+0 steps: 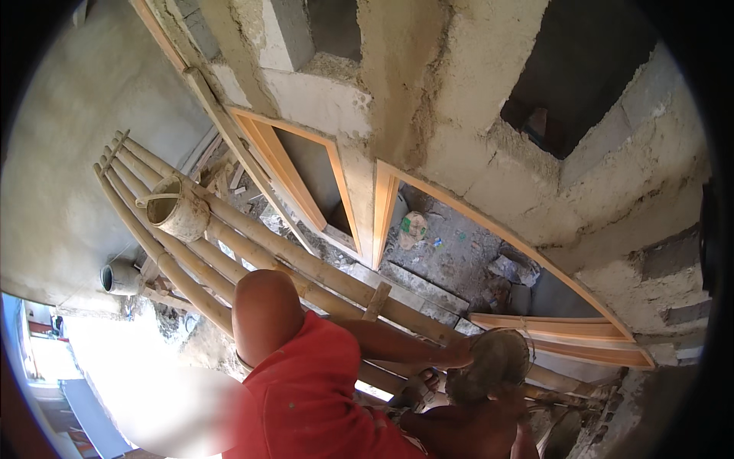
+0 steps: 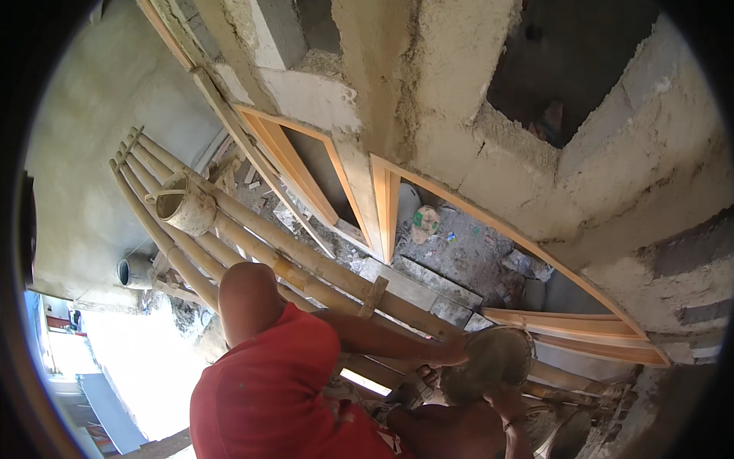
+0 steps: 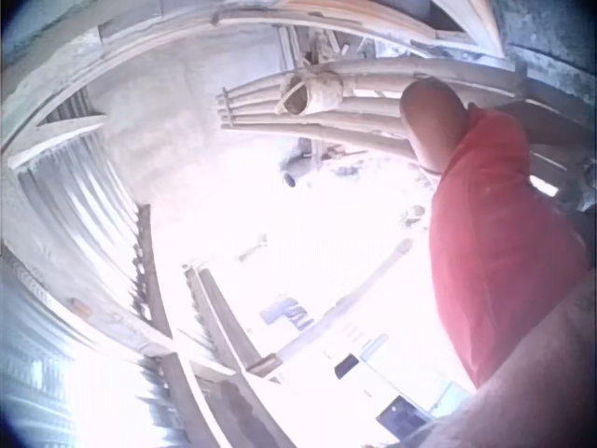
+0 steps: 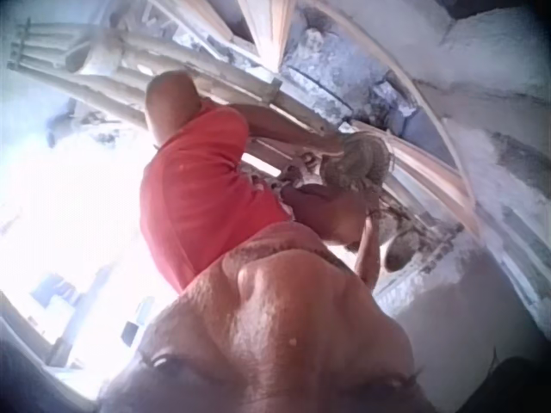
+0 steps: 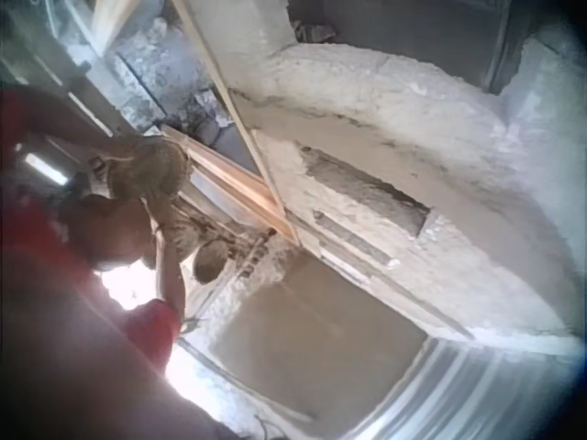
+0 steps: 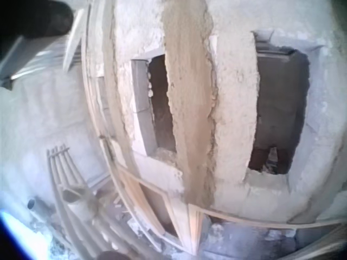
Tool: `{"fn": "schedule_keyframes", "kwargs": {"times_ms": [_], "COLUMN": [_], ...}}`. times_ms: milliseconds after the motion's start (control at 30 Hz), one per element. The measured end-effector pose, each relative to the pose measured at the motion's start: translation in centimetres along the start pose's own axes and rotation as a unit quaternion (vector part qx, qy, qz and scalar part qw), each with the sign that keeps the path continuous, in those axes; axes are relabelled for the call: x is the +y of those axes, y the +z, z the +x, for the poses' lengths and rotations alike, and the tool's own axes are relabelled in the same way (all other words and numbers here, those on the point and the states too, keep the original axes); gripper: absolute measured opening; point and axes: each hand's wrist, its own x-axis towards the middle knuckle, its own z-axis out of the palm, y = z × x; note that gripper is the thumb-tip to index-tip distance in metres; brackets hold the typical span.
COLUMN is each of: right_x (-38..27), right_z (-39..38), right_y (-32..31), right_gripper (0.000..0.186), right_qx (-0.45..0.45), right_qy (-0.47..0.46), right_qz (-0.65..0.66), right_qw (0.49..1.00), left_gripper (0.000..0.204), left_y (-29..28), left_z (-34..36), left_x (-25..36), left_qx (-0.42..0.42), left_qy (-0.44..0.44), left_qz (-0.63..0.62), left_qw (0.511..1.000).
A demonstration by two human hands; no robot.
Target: The person applies wet cement from a bucket onto a wall using a trowel while sitting on a bamboo scaffold.
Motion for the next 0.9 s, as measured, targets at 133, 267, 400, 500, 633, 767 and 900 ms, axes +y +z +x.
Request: {"fn": "schedule_keyframes", "kwargs": {"times_ms": [133,267,400,500,633,767,900], "right_x": [-0.6,-3.6,-5.3,-6.8,-3.6,-2.9,-1.3], "right_z": [-2.4,0.6,1.4,0.3,-2.3,-3.9,-1.2], "right_y": [-1.8,-1.7,2.9,0.5,1.4,-4.2,-2.8], "right_gripper": [0.029,0.026,0.034,0.034,0.030,0.026,0.034], "right_qx": [0.163,0.089,0.036,-0.011,0.068,0.096,0.181], "right_qy": [0.021,0.219,0.205,0.186,0.040,0.086,0.165], "right_qz": [-0.108,-0.024,0.048,0.098,0.070,-0.035,-0.113], "right_qw": [0.980,0.971,0.977,0.978,0.994,0.991,0.963], "left_gripper": [0.046,0.046,0.047,0.046,0.046,0.048,0.048], "left_y": [0.5,-0.5,0.2,0.4,1.0,-0.1,-0.2], "left_z": [-0.2,0.2,0.2,0.8,0.0,0.3,0.6], "left_x": [0.1,-0.6,1.5,-0.5,0.8,0.5,-0.8], "left_qx": [-0.003,-0.051,-0.047,-0.062,-0.066,-0.082,-0.052], "left_qy": [-0.004,-0.036,-0.074,-0.074,-0.070,-0.099,-0.015], "left_qz": [-0.003,-0.100,0.001,-0.065,-0.044,-0.014,0.040], "left_qw": [1.000,0.993,0.996,0.993,0.994,0.992,0.998]}}
